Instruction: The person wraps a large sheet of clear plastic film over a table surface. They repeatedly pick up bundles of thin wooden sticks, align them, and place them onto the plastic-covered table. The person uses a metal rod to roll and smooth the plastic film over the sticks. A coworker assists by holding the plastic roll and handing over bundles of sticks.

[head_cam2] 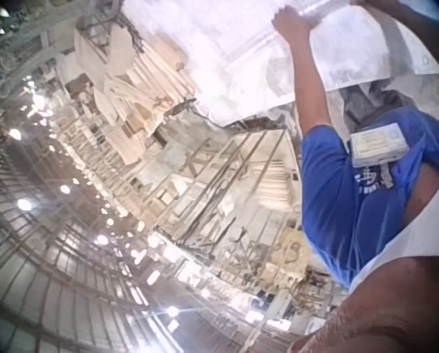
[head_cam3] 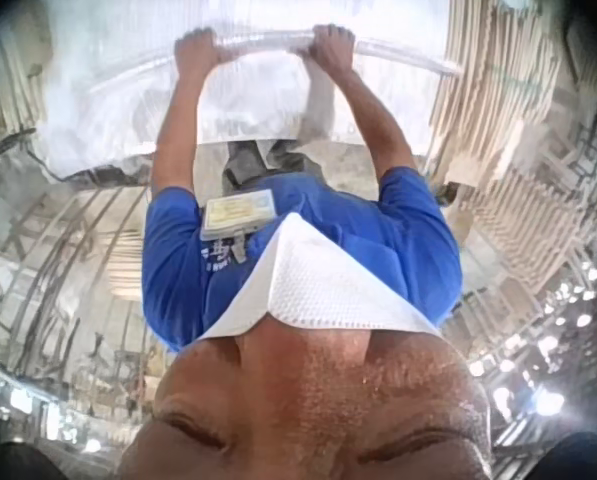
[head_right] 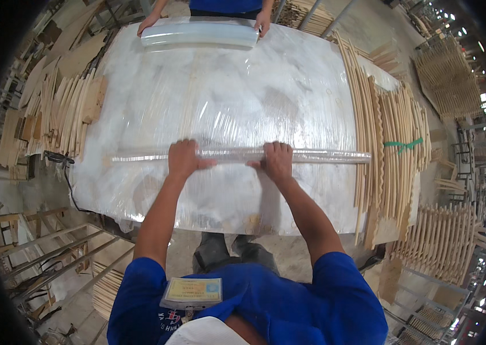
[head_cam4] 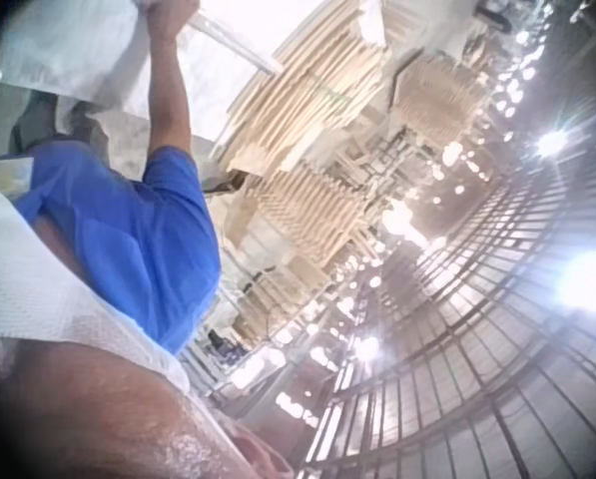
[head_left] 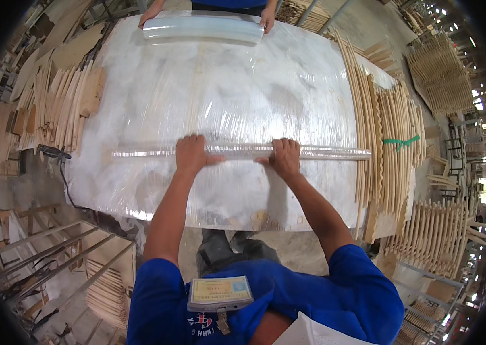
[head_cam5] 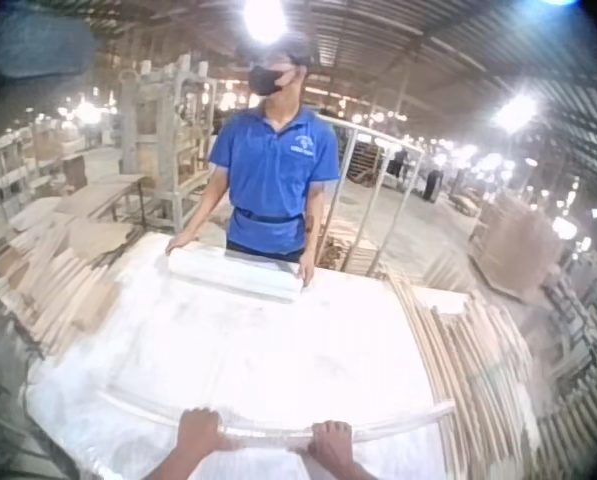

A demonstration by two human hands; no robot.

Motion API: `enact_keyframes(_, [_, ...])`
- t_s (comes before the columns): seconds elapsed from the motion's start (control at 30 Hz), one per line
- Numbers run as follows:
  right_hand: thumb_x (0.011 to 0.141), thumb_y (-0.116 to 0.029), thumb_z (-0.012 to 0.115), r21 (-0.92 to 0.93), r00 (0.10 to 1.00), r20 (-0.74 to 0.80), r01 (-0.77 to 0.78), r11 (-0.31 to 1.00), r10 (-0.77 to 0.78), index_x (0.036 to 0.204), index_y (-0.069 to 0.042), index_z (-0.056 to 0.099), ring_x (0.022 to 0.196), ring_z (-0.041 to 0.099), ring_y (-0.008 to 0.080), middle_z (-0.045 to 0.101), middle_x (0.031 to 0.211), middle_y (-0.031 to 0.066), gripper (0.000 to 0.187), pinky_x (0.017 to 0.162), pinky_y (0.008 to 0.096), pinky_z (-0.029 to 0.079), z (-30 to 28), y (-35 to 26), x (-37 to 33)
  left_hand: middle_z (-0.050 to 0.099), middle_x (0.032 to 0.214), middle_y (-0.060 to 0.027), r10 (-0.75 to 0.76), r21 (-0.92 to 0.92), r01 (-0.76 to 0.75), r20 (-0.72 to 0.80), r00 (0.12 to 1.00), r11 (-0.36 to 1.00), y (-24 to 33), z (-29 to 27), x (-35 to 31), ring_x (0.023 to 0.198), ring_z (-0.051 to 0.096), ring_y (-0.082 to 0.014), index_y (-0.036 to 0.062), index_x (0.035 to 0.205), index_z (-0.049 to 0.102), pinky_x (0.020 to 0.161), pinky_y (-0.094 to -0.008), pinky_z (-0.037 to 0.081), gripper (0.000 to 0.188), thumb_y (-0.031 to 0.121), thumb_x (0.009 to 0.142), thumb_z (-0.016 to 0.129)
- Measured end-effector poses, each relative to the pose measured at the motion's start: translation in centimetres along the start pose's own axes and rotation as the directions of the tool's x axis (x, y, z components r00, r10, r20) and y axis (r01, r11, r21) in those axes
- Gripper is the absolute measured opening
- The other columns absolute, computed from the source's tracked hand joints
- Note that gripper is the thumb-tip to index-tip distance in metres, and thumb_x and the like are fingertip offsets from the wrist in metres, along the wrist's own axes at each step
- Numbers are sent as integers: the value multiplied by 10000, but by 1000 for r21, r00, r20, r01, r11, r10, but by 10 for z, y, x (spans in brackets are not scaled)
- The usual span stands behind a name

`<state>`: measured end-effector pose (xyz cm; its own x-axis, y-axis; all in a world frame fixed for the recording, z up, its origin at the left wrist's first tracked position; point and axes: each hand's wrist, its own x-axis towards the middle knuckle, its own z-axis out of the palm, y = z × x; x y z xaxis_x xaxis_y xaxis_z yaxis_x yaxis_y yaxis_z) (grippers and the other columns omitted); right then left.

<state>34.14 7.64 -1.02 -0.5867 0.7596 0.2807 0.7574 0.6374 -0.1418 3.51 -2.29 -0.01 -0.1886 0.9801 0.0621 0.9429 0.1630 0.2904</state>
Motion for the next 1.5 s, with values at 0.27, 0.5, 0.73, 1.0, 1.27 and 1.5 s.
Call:
enact_keyframes(0.27, [936, -550, 670, 183, 997, 60, -62, 981, 52, 1501, 38, 391, 1502, 305, 474, 420, 1525, 292, 862, 1261, 639, 132, -13, -68, -113, 648, 1066, -148, 8, -54, -16, -156, 988, 998, 9, 0, -95, 1052, 602, -357, 45, 941, 656, 917, -482, 464, 699, 655, 669, 862])
enact_keyframes(0.5, [957, -704, 536, 213, 997, 43, -73, 974, 65, 1588, -36, 375, 1552, 222, 466, 336, 1642, 240, 933, 1258, 636, 121, 3, -61, -9, 661, 1159, -109, -219, -132, 191, -252, 943, 973, -13, 10, -8, 1145, 598, -348, 85, 1049, 658, 1073, -586, 397, 336, 407, 965, 702])
enact_keyframes(0.73, [977, -730, 455, 248, 985, -11, -162, 955, 170, 1563, -93, 440, 1549, 257, 439, 354, 1648, 217, 866, 1256, 634, 136, 21, -34, 101, 610, 1377, -127, 91, 51, -78, -354, 931, 996, 5, 32, 14, 1349, 527, -333, 114, 1304, 647, 1197, -616, 286, 471, 471, 999, 614])
enact_keyframes(1.0, [971, -493, 658, 315, 966, -150, -155, 937, 210, 1320, -51, 632, 1373, 485, 392, 561, 1459, 183, 564, 1156, 545, 373, 41, -1, 168, 500, 1507, -178, -17, 11, 19, -177, 984, 1000, 9, 16, 116, 1468, 386, -395, 100, 1409, 597, 1216, -658, 218, 661, 611, 991, 562])
enact_keyframes(1.27, [825, -678, 737, 152, 990, -73, -112, 982, 124, 1354, -70, 525, 1313, 460, 398, 521, 1336, 182, 834, 1189, 603, 282, 29, -19, 103, 653, 1073, -129, 137, -108, -240, -574, 807, 965, -23, 27, 196, 1073, 596, -346, 98, 963, 668, 959, -499, 452, 272, 332, 896, 789])
enact_keyframes(1.5, [837, -601, 734, 134, 994, -106, 18, 991, -3, 1194, -58, 575, 1094, 549, 390, 587, 1137, 171, 669, 1006, 533, 408, 30, -6, 101, 673, 931, -114, 189, -39, -197, -154, 970, 980, 3, 10, 114, 950, 643, -296, 58, 935, 693, 845, -456, 493, 752, 684, 564, 884])
